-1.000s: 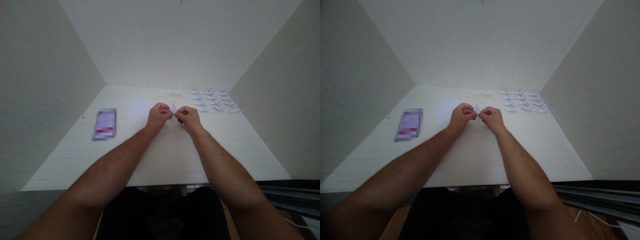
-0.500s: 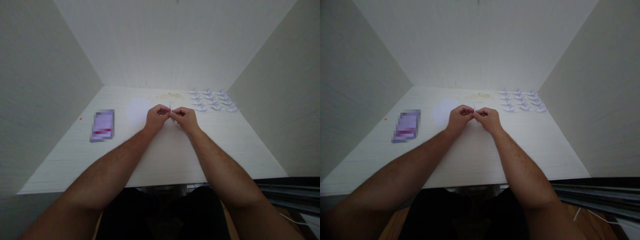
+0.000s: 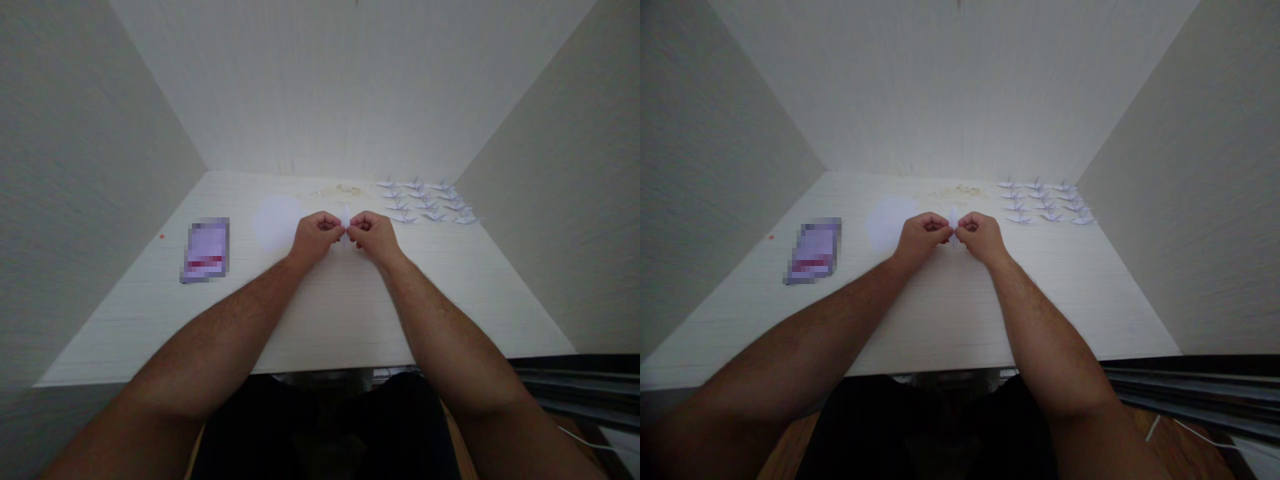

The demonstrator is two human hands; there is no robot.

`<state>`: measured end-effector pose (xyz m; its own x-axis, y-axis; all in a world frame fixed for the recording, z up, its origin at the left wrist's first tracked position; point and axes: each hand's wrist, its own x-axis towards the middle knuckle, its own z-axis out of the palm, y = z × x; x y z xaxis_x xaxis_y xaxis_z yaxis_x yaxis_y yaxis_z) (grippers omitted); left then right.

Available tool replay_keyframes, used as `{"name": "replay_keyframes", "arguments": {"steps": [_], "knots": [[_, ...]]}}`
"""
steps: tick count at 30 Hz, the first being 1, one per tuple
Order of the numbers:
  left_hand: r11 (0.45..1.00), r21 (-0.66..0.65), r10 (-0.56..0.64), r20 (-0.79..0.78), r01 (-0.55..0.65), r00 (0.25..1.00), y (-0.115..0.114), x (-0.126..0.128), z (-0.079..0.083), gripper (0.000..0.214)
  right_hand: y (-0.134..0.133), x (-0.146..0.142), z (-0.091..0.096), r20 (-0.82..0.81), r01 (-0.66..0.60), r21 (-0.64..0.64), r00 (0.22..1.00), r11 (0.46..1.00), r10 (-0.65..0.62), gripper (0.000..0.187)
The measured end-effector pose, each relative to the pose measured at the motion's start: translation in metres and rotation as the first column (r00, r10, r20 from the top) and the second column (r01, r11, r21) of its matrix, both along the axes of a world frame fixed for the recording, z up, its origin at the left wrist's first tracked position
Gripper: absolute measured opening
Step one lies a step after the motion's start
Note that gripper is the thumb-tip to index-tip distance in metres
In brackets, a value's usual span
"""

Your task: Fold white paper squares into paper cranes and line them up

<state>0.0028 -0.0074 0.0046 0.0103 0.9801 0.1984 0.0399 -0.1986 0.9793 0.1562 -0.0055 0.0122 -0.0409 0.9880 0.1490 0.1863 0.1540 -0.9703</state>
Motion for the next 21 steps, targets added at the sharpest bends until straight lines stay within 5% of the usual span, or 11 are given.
{"name": "replay_keyframes", "arguments": {"steps": [21], "knots": [[0.989,-0.065,-0.111,0.249,0.131,0.962,0.0014,0.0000,-0.0022,0.016,0.0045,0.0053,-0.0043,-0.244,-0.172,0.088,0.951,0.981,0.188,0.014]]}}
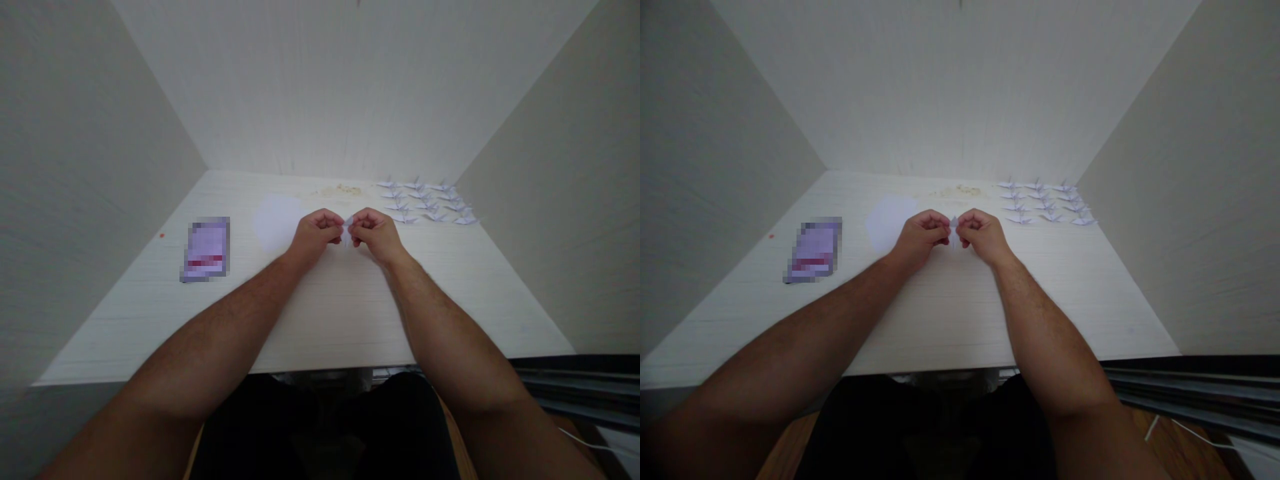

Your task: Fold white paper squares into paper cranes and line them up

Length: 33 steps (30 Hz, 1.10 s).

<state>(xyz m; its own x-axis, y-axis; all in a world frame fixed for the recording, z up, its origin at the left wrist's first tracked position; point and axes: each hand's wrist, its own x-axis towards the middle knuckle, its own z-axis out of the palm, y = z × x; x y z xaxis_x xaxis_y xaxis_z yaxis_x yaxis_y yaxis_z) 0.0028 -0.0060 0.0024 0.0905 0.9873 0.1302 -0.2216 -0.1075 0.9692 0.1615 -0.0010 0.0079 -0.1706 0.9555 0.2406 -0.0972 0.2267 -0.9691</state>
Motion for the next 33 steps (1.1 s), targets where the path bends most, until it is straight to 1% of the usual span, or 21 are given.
{"name": "replay_keyframes", "arguments": {"steps": [5,12,17,20,26,29,33], "knots": [[0.999,0.022,-0.038,0.036,0.038,0.999,-0.0003,-0.0008,0.0004,0.013,0.0016,0.0013,-0.0005,0.007,-0.047,0.010,0.999,0.999,0.047,0.010],[0.997,-0.037,-0.069,0.061,0.072,0.996,-0.0016,-0.0021,0.0021,0.014,0.0006,0.0044,0.0024,0.052,-0.079,0.009,0.996,0.997,0.079,0.007],[0.996,-0.056,-0.068,0.073,0.072,0.995,-0.0014,-0.0026,0.0029,0.011,-0.0001,0.0052,0.0030,0.073,-0.069,-0.001,0.995,0.998,0.069,0.008],[0.997,-0.047,-0.054,0.063,0.057,0.997,-0.0014,-0.0032,0.0034,0.011,-0.0017,0.0048,0.0038,0.102,-0.051,-0.017,0.993,0.999,0.052,0.007],[0.999,0.043,-0.031,-0.040,0.032,0.999,-0.0007,-0.0043,0.0015,0.025,-0.0044,0.0041,0.0059,0.156,0.012,0.013,0.988,1.000,-0.014,0.006],[0.999,0.054,0.003,-0.061,0.001,0.998,-0.0008,-0.0043,0.0018,0.024,-0.0035,0.0023,0.0050,0.143,0.037,0.006,0.989,0.999,-0.038,0.005],[0.992,0.072,0.115,-0.090,-0.108,0.989,-0.0013,-0.0032,0.0050,0.022,-0.0018,-0.0024,0.0031,0.078,0.060,-0.044,0.995,0.997,-0.057,0.021]]}}
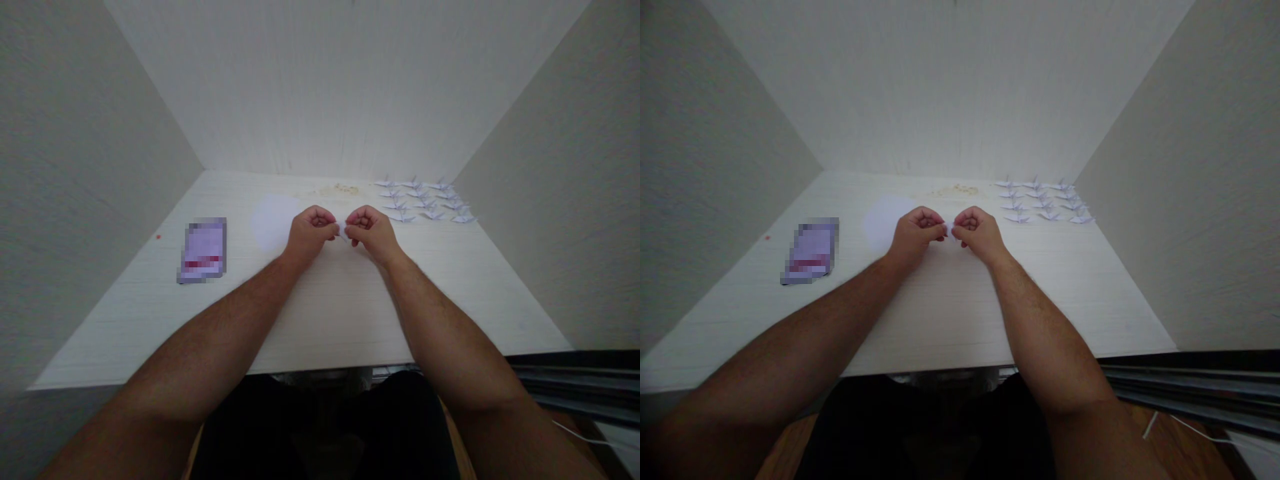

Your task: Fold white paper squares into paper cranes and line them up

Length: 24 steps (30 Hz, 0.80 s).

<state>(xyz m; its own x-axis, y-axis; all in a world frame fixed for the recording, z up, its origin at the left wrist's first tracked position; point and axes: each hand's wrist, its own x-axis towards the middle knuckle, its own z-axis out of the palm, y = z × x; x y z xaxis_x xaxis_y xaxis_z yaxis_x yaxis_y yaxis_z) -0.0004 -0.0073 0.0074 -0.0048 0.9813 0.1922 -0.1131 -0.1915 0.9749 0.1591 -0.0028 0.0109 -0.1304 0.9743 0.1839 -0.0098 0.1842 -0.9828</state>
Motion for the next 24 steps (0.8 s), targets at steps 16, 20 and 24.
{"name": "replay_keyframes", "arguments": {"steps": [16,20,24], "knots": [[1.000,-0.028,0.006,0.091,-0.004,0.996,0.0001,0.0019,-0.0052,0.028,-0.0016,-0.0016,-0.0012,0.246,0.118,0.097,0.959,0.988,-0.138,0.020],[0.999,-0.030,0.042,0.128,-0.038,0.991,-0.0005,0.0037,-0.0024,0.030,-0.0009,-0.0037,-0.0027,0.211,0.116,0.097,0.968,0.988,-0.135,0.023],[0.997,-0.067,0.059,0.155,-0.049,0.986,0.0004,0.0030,-0.0003,0.029,-0.0016,-0.0047,-0.0030,0.234,0.108,0.066,0.965,0.992,-0.121,0.022]]}}
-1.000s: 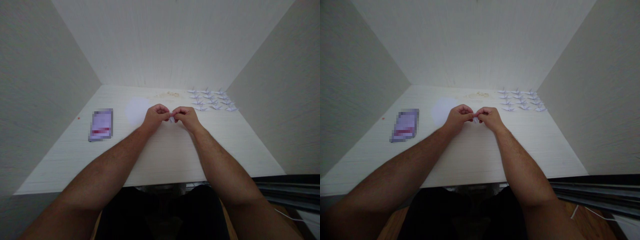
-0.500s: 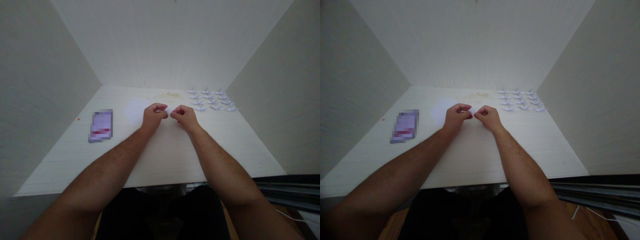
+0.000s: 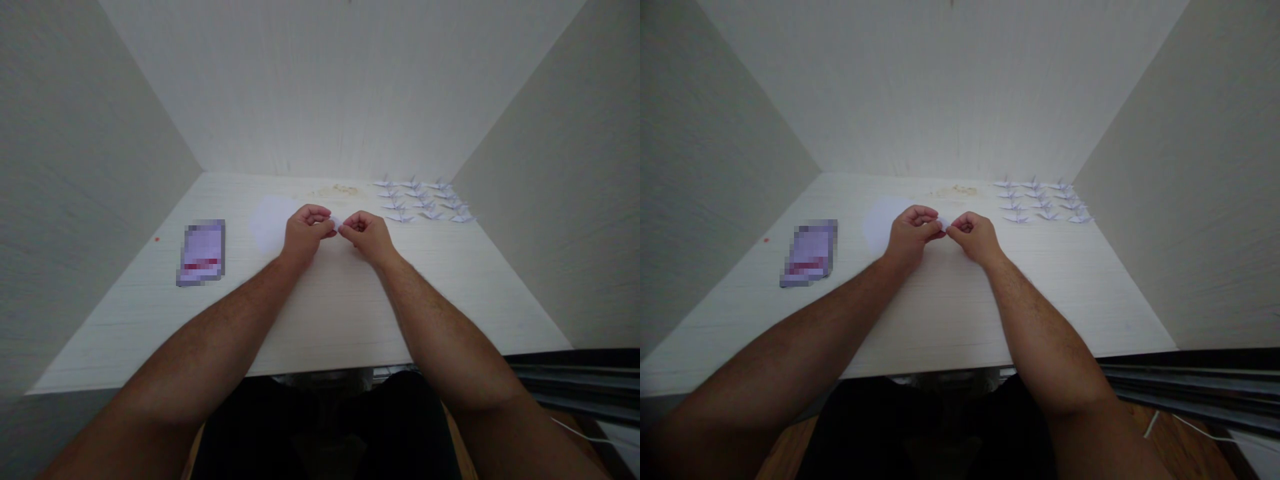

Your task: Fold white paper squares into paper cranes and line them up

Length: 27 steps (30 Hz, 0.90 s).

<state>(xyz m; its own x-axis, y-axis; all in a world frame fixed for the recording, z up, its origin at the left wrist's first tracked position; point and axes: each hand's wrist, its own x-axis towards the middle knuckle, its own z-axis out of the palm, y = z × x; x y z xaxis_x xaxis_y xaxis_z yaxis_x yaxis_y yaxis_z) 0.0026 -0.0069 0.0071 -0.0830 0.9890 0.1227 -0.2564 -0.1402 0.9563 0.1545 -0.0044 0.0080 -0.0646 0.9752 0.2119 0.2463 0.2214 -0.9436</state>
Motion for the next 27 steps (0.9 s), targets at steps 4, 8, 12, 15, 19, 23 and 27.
{"name": "replay_keyframes", "arguments": {"steps": [4,8,12,15,19,23,27], "knots": [[0.999,-0.023,-0.027,-0.033,0.026,0.999,0.0013,-0.0021,-0.0014,0.027,-0.0020,0.0007,0.0016,0.024,-0.005,-0.004,1.000,1.000,0.005,0.022],[0.995,-0.059,-0.084,-0.083,0.079,0.993,0.0018,-0.0026,-0.0040,0.023,-0.0022,0.0012,0.0002,0.050,-0.026,0.028,0.998,0.999,0.024,0.021],[0.997,-0.030,-0.073,-0.099,0.070,0.992,0.0024,-0.0030,-0.0041,0.018,-0.0028,-0.0003,-0.0019,0.061,-0.040,0.043,0.997,0.998,0.037,0.020],[0.998,0.003,-0.058,-0.126,0.059,0.990,0.0025,-0.0036,-0.0023,0.016,-0.0042,-0.0013,-0.0015,0.065,-0.047,0.040,0.997,0.998,0.044,0.023],[0.998,0.034,-0.042,-0.163,0.048,0.986,0.0020,-0.0016,-0.0004,0.014,-0.0055,-0.0005,0.0002,0.136,-0.039,0.086,0.990,0.996,0.027,0.030],[0.998,0.059,-0.013,-0.193,0.025,0.981,0.0028,0.0027,-0.0008,0.011,-0.0065,0.0008,0.0016,0.135,-0.022,0.095,0.991,0.995,0.009,0.033],[0.999,0.047,0.003,-0.196,0.006,0.981,0.0030,0.0048,-0.0016,0.013,-0.0067,0.0007,0.0025,0.132,-0.005,0.103,0.991,0.995,-0.009,0.034]]}}
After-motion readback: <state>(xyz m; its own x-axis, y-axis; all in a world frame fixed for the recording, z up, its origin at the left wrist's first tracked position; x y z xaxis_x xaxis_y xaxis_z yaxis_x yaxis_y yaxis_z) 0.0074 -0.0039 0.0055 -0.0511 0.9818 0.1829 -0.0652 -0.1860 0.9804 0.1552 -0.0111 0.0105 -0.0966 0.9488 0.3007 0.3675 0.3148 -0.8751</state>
